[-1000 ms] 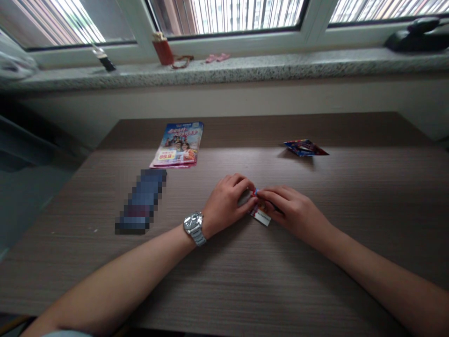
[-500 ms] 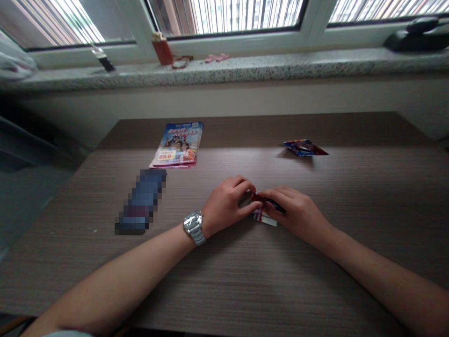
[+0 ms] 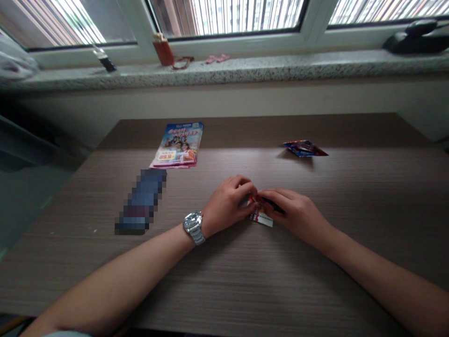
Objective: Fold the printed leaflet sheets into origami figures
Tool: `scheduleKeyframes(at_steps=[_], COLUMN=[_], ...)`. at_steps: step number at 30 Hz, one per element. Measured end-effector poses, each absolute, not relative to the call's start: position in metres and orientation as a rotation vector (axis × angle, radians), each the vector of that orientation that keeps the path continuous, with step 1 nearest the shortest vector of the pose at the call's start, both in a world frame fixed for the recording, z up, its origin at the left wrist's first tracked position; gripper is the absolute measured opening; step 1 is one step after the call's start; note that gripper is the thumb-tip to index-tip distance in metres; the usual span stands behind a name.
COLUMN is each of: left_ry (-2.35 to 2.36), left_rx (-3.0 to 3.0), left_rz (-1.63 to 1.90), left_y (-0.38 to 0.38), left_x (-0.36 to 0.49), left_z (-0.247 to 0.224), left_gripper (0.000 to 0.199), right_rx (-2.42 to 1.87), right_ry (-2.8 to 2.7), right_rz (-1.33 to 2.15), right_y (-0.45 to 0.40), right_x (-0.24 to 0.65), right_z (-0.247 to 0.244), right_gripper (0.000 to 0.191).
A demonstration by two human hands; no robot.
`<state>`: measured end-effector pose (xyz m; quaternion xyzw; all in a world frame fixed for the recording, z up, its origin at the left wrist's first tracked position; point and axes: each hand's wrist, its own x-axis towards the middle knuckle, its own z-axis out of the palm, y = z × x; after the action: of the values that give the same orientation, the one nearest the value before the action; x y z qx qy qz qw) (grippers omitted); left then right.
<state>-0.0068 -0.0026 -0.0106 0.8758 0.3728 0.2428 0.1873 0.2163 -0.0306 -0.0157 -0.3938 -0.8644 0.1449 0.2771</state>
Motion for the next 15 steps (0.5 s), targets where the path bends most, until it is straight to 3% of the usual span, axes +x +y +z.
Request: scheduleKeyframes(at_steps=[15], left_ry=[0.954], left_rx=[2.459], left_rz=[0.68], left_y=[-0.0011], left_x=[-0.0121], left_z=[-0.0137], left_gripper=[0.016], right_rx=[-1.059], right_ry=[-2.382], right_rz=[0.26], right_y=[-0.0282], right_x=[0.2187], right_z=[-0.0162], right_gripper=[0.023])
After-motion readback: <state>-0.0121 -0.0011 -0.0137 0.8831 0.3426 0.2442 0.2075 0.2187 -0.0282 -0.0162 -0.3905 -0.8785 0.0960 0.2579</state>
